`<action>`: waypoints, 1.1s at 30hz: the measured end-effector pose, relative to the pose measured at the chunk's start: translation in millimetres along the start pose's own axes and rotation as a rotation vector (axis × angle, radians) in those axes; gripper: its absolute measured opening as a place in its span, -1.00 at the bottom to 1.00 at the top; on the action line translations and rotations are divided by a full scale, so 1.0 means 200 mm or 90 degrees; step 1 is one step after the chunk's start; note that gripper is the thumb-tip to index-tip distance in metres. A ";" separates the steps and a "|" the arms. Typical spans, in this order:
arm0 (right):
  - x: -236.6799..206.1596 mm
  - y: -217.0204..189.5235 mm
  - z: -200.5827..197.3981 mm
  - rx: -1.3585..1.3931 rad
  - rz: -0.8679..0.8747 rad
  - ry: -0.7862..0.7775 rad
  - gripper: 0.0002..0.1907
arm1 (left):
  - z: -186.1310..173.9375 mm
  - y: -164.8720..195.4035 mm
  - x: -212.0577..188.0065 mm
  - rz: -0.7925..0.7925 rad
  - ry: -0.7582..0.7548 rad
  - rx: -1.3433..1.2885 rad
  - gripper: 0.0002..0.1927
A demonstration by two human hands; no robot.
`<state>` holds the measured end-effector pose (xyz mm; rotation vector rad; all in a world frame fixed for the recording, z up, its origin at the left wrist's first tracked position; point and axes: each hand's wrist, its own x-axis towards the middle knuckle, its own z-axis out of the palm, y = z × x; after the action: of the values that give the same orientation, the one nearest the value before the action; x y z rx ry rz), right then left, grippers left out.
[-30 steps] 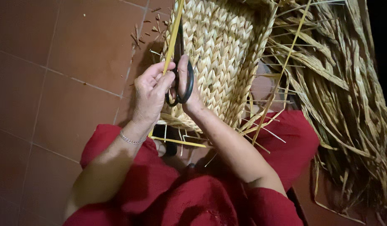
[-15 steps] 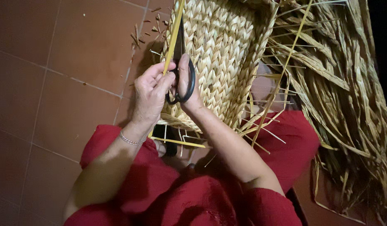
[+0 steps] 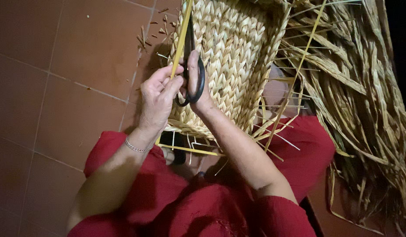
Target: The person weaves dried palm leaves into a rectangular basket frame, interlacing strands by hand. They then use scissors to trim excess material from the basket edges and gather leftover palm leaves.
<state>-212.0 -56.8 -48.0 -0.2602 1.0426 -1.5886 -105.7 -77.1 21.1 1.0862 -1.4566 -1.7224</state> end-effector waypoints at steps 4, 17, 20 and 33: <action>0.00 0.03 -0.01 -0.063 -0.009 0.053 -0.25 | 0.00 0.00 0.00 -0.024 -0.009 -0.028 -0.73; 0.00 -0.03 -0.04 0.098 0.040 0.012 -0.27 | 0.01 0.01 0.01 -0.007 -0.017 -0.021 -0.73; -0.11 -0.12 -0.09 0.087 0.112 0.010 -0.27 | 0.01 -0.01 0.01 -0.015 -0.006 -0.027 -0.75; -0.56 -0.86 -0.64 -0.495 -0.283 0.151 -0.74 | -0.02 -0.08 0.07 0.074 0.047 0.129 -0.74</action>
<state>-378.7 93.4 43.1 -0.8932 1.8660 -1.5456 -107.7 -87.9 2.5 1.1321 -1.6404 -1.4641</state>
